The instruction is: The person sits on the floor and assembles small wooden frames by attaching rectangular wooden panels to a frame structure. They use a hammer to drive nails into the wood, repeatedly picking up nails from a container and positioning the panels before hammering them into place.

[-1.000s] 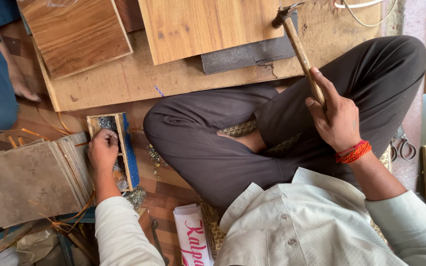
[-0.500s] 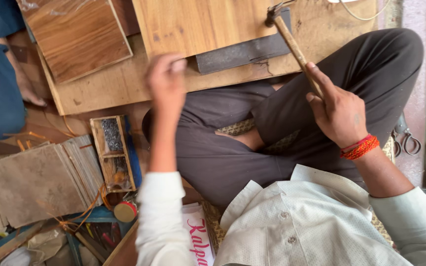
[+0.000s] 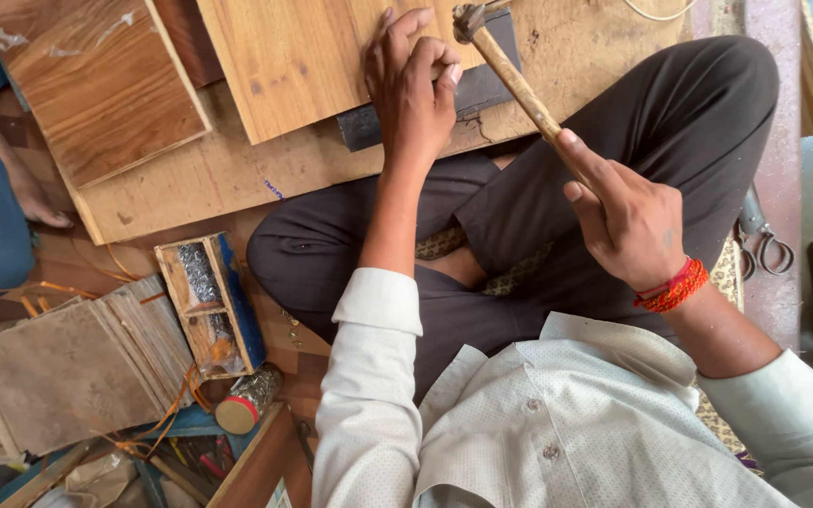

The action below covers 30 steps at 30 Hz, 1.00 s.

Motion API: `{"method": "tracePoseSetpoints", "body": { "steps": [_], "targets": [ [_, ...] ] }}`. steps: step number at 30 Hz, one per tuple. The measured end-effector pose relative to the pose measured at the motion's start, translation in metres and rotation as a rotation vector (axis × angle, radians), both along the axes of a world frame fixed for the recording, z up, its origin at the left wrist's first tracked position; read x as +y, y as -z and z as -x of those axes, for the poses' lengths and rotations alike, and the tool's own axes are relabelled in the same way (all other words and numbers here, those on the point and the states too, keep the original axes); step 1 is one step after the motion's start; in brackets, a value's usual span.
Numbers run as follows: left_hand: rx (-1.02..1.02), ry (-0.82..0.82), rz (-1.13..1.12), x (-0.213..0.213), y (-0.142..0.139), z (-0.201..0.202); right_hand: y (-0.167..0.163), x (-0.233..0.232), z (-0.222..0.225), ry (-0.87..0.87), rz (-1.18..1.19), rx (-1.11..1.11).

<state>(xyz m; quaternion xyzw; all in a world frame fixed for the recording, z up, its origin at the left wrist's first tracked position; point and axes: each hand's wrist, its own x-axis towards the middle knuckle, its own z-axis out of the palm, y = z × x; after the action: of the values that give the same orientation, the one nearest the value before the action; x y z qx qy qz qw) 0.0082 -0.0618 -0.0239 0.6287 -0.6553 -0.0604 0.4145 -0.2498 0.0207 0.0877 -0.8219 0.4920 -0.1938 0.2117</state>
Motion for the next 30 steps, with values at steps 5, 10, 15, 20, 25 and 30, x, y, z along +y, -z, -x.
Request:
{"method": "tracePoseSetpoints", "body": {
  "steps": [5,10,15,20,25,30],
  "targets": [
    [-0.044,-0.003,-0.008,-0.002,0.006,-0.001,-0.004,0.0,0.001,-0.064,0.022,0.059],
    [-0.01,0.02,-0.034,-0.004,0.009,-0.006,-0.004,0.006,0.004,-0.041,0.154,-0.232],
    [0.02,0.077,-0.014,0.0,0.009,-0.013,0.001,0.006,0.003,-0.045,0.038,0.033],
    [0.055,0.06,-0.049,0.003,0.007,-0.011,0.001,0.007,0.0,-0.065,0.236,-0.265],
    [0.044,0.07,-0.03,0.002,0.007,-0.01,0.0,0.007,0.001,-0.03,0.084,0.089],
    [0.068,0.046,-0.079,0.004,0.011,-0.007,0.005,0.01,-0.002,-0.055,0.197,-0.116]
  ]
}}
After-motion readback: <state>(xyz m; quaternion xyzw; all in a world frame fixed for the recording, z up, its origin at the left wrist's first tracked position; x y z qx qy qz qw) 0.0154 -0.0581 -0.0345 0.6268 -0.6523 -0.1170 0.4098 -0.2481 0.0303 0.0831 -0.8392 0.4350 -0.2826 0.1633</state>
